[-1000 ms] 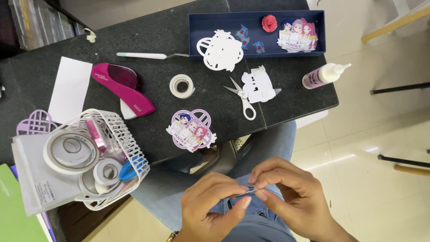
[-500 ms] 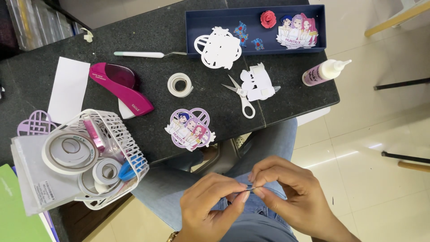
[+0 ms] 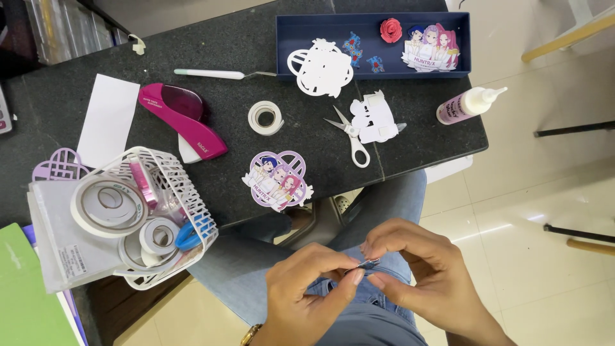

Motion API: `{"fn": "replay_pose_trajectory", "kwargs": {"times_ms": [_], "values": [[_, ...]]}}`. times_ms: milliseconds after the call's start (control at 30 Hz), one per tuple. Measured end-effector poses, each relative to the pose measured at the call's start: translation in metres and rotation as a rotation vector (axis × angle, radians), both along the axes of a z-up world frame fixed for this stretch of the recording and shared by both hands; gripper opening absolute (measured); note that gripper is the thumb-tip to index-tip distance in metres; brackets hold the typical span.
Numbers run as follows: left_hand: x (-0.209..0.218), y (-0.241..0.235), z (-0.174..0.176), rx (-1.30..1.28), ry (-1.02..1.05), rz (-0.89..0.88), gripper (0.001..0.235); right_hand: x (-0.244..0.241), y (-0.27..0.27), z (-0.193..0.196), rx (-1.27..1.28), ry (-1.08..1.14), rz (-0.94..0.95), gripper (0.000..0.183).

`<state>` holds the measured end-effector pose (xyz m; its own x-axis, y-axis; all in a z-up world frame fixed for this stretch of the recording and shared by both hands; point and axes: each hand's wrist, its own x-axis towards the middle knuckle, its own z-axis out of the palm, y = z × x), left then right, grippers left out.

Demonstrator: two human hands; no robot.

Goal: Assembling a decorative paper craft by gluing and sticking various cutouts together

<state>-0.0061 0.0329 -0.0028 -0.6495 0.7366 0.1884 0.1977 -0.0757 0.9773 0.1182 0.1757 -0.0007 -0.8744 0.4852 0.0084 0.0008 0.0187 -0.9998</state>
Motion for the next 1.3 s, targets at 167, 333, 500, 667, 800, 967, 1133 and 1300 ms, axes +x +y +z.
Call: {"fn": "replay_pose_trajectory", "kwargs": {"times_ms": [167,333,500,667,800,967,1133,1300], "values": [[0.001,-0.002,-0.001,0.006,-0.045,-0.013,0.005,0.000,-0.003,0.001,-0.005,0.003,-0.006,0.017],[0.003,-0.007,-0.007,-0.009,-0.225,-0.032,0.007,0.003,-0.002,-0.002,-0.057,-0.007,-0.018,0.016],[0.007,-0.009,-0.013,-0.001,-0.392,-0.037,0.011,0.000,0.000,-0.005,-0.146,0.000,0.015,0.025],[0.009,-0.010,-0.013,0.012,-0.515,-0.054,0.012,-0.005,-0.003,-0.007,-0.227,0.056,0.027,0.031],[0.008,-0.009,-0.012,0.021,-0.517,-0.060,0.011,-0.007,-0.005,-0.005,-0.246,0.061,0.035,0.029],[0.009,-0.008,-0.012,0.033,-0.477,-0.049,0.011,-0.011,-0.009,-0.002,-0.227,0.056,0.027,0.021],[0.010,-0.008,-0.015,0.035,-0.385,-0.031,0.008,-0.011,-0.011,-0.002,-0.188,0.030,-0.011,0.004],[0.009,-0.007,-0.014,0.050,-0.421,-0.026,0.008,-0.012,-0.012,-0.002,-0.176,0.049,-0.035,0.004]]}}
